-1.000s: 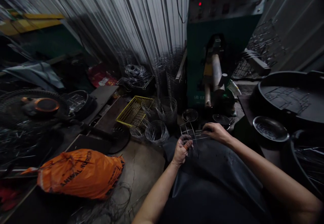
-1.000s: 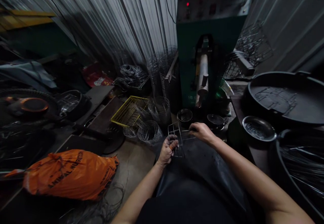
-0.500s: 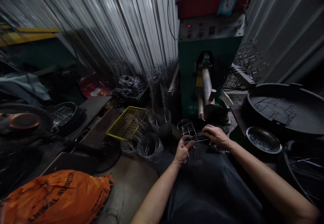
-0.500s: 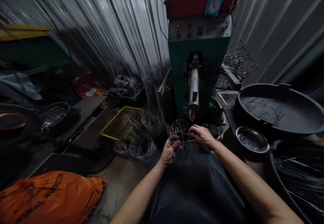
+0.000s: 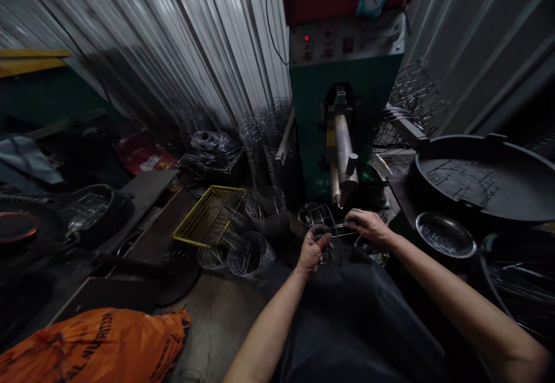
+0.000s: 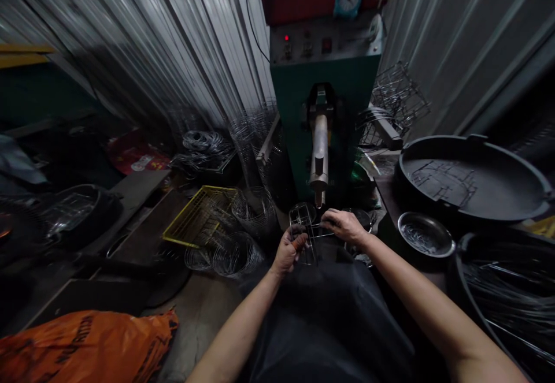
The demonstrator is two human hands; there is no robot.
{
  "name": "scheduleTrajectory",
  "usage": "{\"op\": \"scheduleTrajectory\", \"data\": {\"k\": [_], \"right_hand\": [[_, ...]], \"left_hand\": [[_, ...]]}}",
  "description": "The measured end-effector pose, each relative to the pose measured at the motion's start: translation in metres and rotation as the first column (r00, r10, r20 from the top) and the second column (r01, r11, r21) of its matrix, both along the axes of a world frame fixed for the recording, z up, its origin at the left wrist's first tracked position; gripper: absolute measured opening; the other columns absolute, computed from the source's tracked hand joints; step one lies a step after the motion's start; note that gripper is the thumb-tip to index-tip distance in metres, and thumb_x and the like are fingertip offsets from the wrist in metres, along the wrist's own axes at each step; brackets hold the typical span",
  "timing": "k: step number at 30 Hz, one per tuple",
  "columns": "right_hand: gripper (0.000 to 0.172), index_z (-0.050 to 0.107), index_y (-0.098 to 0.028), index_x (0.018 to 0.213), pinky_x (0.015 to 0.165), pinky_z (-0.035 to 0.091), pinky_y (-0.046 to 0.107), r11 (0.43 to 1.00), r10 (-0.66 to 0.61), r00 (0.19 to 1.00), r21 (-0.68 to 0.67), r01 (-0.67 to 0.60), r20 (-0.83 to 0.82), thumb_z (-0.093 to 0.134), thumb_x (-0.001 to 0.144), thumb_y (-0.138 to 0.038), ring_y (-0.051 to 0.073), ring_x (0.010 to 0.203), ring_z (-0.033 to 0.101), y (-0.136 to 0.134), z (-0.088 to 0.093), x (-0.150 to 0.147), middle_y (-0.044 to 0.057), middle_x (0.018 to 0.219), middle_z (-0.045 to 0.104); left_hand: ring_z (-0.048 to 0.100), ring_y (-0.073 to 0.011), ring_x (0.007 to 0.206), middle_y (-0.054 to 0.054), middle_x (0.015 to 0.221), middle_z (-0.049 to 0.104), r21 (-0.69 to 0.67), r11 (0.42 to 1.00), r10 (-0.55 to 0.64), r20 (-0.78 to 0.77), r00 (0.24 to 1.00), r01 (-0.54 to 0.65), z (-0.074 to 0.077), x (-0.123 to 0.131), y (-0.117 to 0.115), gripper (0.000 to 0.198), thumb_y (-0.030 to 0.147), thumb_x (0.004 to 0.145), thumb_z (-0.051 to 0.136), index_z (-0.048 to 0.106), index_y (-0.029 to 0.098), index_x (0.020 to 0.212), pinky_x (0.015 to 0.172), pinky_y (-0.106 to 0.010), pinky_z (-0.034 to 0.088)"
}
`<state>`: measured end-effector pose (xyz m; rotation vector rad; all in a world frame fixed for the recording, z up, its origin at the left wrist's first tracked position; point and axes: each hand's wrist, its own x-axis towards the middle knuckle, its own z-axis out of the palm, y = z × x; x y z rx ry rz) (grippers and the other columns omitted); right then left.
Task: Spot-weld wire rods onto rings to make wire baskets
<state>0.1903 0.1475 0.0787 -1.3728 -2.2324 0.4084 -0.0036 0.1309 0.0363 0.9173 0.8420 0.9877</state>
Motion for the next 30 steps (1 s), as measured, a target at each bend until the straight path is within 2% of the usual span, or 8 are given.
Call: {"op": "scheduleTrajectory", "data": {"k": [8, 13, 21, 30], "right_hand": [[0.025, 0.057, -0.02, 0.078, 0.065, 0.034, 0.026, 0.99, -0.012, 0.998, 0.143, 0.002, 0.063, 0.044, 0.083, -0.041, 0.013, 0.068, 0.056, 0.016, 0.0, 0.012, 0.003, 0.079, 0.062], [0.026, 0.057, -0.019, 0.079, 0.067, 0.031, 0.028, 0.977, -0.006, 0.999, 0.213, -0.003, 0.045, 0.045, 0.082, -0.042, 0.012, 0.066, 0.057, 0.027, -0.003, 0.018, 0.003, 0.077, 0.063], [0.026, 0.058, -0.019, 0.077, 0.07, 0.029, 0.029, 0.986, 0.001, 1.0, 0.164, -0.003, 0.013, 0.047, 0.081, -0.042, 0.013, 0.069, 0.057, 0.036, 0.003, 0.023, 0.002, 0.078, 0.064], [0.033, 0.06, -0.019, 0.074, 0.072, 0.028, 0.031, 0.996, -0.014, 1.0, 0.091, 0.015, -0.014, 0.044, 0.08, -0.047, 0.014, 0.068, 0.057, 0.043, 0.008, 0.024, 0.003, 0.076, 0.065]], "left_hand": [[0.032, -0.0014, 0.029, 0.006, 0.051, 0.053, -0.005, 0.999, 0.037, 0.057, 0.998, -0.036, 0.006, 0.014, 0.011, 0.042, 0.04, 0.062, 0.066, 0.047, 0.018, 0.091, 0.029, -0.014, 0.016], [0.031, -0.0012, 0.029, 0.006, 0.052, 0.053, 0.02, 0.999, 0.046, 0.045, 0.998, -0.047, 0.005, 0.023, 0.018, 0.041, 0.041, 0.063, 0.065, 0.047, 0.018, 0.092, 0.029, -0.015, 0.015], [0.03, -0.0008, 0.028, 0.006, 0.051, 0.054, -0.004, 0.999, 0.044, 0.06, 0.997, -0.044, 0.007, 0.03, 0.026, 0.041, 0.04, 0.063, 0.065, 0.046, 0.018, 0.092, 0.03, -0.015, 0.015], [0.03, -0.0011, 0.028, 0.007, 0.05, 0.053, -0.006, 0.999, 0.046, 0.075, 0.996, -0.045, 0.009, 0.032, 0.03, 0.04, 0.038, 0.065, 0.063, 0.045, 0.017, 0.094, 0.03, -0.015, 0.013]]}}
